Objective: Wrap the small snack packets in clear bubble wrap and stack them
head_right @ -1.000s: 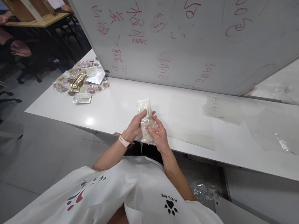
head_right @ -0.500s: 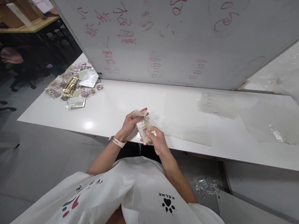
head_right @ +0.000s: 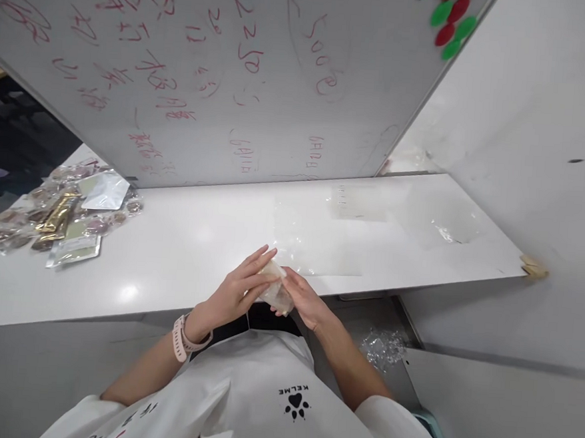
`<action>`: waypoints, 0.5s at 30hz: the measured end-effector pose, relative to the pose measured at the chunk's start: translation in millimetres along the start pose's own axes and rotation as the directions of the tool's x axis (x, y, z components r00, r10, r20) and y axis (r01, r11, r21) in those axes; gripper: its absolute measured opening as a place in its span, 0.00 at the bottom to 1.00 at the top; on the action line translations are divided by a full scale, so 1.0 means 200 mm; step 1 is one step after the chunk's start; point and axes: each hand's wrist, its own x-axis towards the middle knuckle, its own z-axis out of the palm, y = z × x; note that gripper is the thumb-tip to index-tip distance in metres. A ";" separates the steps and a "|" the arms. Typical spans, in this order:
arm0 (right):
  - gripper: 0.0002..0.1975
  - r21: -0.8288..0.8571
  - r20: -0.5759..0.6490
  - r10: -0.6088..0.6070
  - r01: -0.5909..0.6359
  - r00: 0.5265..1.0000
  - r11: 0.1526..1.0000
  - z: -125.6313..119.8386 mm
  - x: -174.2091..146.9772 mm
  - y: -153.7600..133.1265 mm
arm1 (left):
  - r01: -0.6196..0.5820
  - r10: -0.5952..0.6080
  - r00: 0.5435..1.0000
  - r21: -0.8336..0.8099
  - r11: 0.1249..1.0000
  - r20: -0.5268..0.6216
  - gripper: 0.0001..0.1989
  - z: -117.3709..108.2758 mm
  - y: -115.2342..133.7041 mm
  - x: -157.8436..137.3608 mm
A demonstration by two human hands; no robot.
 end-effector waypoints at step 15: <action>0.21 -0.377 -0.677 -0.535 0.387 0.505 0.842 -0.69 -0.01 -0.33 | 0.158 -0.101 0.974 0.288 0.945 -0.203 0.34 0.19 -0.09 -0.06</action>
